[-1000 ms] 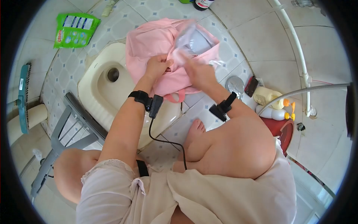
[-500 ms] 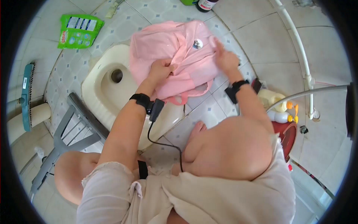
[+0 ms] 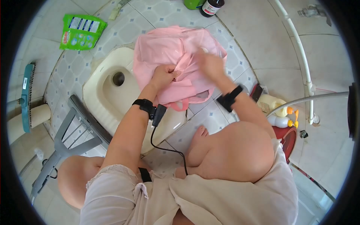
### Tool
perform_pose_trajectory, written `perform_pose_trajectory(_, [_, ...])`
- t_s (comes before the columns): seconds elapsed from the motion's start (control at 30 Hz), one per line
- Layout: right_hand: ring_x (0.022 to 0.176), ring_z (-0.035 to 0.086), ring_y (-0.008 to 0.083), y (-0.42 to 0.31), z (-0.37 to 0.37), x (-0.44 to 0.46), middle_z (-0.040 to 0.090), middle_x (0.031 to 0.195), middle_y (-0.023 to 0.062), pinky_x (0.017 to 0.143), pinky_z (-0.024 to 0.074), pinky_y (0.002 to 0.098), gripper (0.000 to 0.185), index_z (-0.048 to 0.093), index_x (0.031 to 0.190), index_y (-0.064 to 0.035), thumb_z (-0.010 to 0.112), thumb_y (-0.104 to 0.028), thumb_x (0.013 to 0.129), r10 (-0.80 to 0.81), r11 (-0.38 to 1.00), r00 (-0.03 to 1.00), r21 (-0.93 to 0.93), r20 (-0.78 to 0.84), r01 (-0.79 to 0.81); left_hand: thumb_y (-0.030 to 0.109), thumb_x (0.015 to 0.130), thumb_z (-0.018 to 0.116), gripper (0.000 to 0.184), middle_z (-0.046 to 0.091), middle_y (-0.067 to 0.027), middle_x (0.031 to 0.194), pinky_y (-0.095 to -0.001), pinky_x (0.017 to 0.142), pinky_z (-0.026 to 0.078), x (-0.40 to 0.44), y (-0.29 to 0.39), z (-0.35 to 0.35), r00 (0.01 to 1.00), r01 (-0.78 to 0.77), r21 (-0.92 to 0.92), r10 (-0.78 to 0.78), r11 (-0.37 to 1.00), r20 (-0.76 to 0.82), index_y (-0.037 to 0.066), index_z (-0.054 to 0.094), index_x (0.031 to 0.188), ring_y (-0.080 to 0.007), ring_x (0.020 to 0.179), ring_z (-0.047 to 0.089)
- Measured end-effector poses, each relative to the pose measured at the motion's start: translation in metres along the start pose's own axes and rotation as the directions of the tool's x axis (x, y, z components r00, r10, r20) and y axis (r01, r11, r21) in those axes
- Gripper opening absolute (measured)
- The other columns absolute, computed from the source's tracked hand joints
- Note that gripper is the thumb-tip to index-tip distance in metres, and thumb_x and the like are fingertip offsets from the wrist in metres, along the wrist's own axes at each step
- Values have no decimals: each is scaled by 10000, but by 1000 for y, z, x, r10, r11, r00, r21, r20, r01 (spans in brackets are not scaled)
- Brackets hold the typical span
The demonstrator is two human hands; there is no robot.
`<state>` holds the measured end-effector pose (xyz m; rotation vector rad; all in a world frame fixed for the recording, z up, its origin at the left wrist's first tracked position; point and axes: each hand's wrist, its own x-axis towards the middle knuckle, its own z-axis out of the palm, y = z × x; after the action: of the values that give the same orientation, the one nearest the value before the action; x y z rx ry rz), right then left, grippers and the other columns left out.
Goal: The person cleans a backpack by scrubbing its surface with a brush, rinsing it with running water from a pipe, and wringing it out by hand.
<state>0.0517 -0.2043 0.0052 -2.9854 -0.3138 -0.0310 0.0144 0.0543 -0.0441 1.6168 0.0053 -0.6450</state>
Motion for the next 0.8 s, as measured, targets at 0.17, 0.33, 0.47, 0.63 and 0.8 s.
perform_pose_trajectory(0.17, [741, 738, 344, 20, 2, 4, 761, 883, 140, 635, 552, 515, 466, 461, 1530, -323, 436, -360, 1067, 96, 994, 994, -67, 59, -92, 164, 939, 754, 174, 652, 20, 733, -277, 621, 486, -12, 11, 0, 999, 43, -20, -43, 999, 9, -5, 764, 982, -69, 655, 546])
perform_pose_trajectory(0.33, [762, 733, 329, -12, -17, 8, 751, 868, 119, 684, 570, 495, 446, 501, 1501, -316, 439, -319, 1059, -33, 999, 998, -35, 62, 35, 148, 943, 743, 156, 641, 27, 725, -274, 616, 479, -6, 4, 4, 1000, -28, -2, 28, 1000, 6, -6, 761, 954, -66, 654, 546])
perform_pose_trajectory(0.47, [776, 736, 316, -26, 10, -3, 747, 859, 110, 714, 569, 498, 470, 461, 1528, -376, 448, -331, 1061, -67, 995, 965, -55, 253, 83, 161, 984, 714, 164, 646, 42, 760, -244, 609, 475, -4, 0, -1, 998, -10, 15, 9, 1000, 67, 2, 752, 982, -45, 669, 547])
perform_pose_trajectory(0.63, [880, 746, 341, 9, -22, 28, 764, 956, 137, 764, 574, 500, 484, 416, 1540, -459, 463, -412, 1060, 245, 965, 949, -150, 201, -217, 170, 923, 750, 157, 652, -19, 785, -289, 682, 506, -6, 23, 4, 994, -112, 298, 102, 948, 47, 36, 753, 1004, -113, 739, 602])
perform_pose_trajectory(0.8, [950, 737, 364, 29, -19, 10, 769, 1039, 121, 825, 570, 498, 499, 402, 1542, -476, 478, -436, 1050, 235, 972, 946, -77, 221, -223, 142, 845, 755, 222, 684, -124, 1051, -392, 775, 536, 1, 62, -9, 667, -382, 644, 680, 662, -304, 86, 727, 1058, -279, 901, 686])
